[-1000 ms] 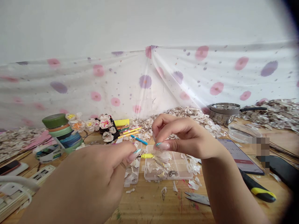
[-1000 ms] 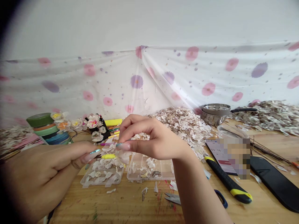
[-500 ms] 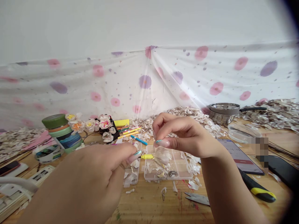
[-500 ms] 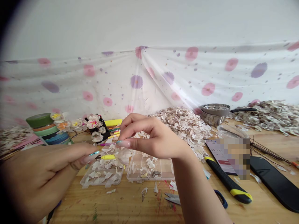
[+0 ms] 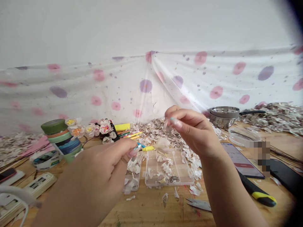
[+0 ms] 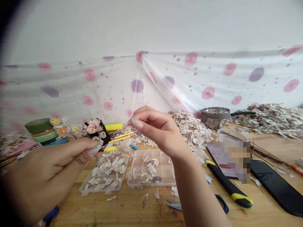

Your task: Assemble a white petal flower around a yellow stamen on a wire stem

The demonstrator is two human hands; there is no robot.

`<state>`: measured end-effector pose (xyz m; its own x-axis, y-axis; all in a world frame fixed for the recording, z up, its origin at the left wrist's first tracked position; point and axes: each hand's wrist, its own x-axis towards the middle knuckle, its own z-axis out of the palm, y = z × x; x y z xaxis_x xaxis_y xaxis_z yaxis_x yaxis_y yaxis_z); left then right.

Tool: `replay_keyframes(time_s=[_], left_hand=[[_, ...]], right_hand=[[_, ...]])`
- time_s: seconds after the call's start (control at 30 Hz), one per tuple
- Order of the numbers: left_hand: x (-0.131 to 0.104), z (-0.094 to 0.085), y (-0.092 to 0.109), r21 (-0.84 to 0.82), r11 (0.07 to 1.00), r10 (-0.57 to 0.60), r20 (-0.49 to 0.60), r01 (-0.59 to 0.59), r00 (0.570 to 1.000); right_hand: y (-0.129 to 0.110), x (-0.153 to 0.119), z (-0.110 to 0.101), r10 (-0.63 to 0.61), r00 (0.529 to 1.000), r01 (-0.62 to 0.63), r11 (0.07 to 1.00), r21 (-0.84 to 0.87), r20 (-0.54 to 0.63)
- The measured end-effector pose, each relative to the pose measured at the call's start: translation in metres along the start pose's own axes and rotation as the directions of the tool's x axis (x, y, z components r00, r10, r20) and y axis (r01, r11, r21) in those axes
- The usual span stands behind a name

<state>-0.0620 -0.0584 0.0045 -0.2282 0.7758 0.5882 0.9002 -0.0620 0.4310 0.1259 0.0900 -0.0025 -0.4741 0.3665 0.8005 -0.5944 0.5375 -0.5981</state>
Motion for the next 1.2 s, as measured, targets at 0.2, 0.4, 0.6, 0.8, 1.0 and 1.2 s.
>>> replay_keyframes(time_s=[0.2,0.4,0.6,0.8,1.0,1.2], left_hand=[[0.016,0.027,0.018,-0.197,0.980,-0.025,0.089,0.043,0.996],[0.022,0.049,0.032,-0.413,0.885,-0.240,-0.011,0.214,0.971],[0.026,0.065,0.023,-0.501,0.837,-0.293,-0.072,0.220,0.953],[0.026,0.077,0.030,-0.641,0.753,-0.257,-0.081,0.147,0.963],[0.018,0.078,0.042,-0.780,0.622,-0.210,-0.081,0.069,0.974],[0.015,0.081,0.043,-0.906,0.418,-0.165,-0.011,0.060,0.986]], right_hand=[[0.006,0.006,-0.006,-0.014,0.890,0.033,0.999,0.033,-0.456],[-0.003,0.006,-0.010,-0.080,0.823,0.122,0.992,0.038,-0.562],[-0.009,0.004,-0.011,-0.102,0.806,0.147,0.989,0.030,-0.584],[-0.009,0.004,-0.007,-0.028,0.821,0.098,0.991,0.093,-0.570],[-0.003,0.004,0.003,0.153,0.901,-0.118,0.987,0.109,-0.405],[-0.003,0.004,0.021,0.282,0.941,-0.261,0.956,0.132,-0.186]])
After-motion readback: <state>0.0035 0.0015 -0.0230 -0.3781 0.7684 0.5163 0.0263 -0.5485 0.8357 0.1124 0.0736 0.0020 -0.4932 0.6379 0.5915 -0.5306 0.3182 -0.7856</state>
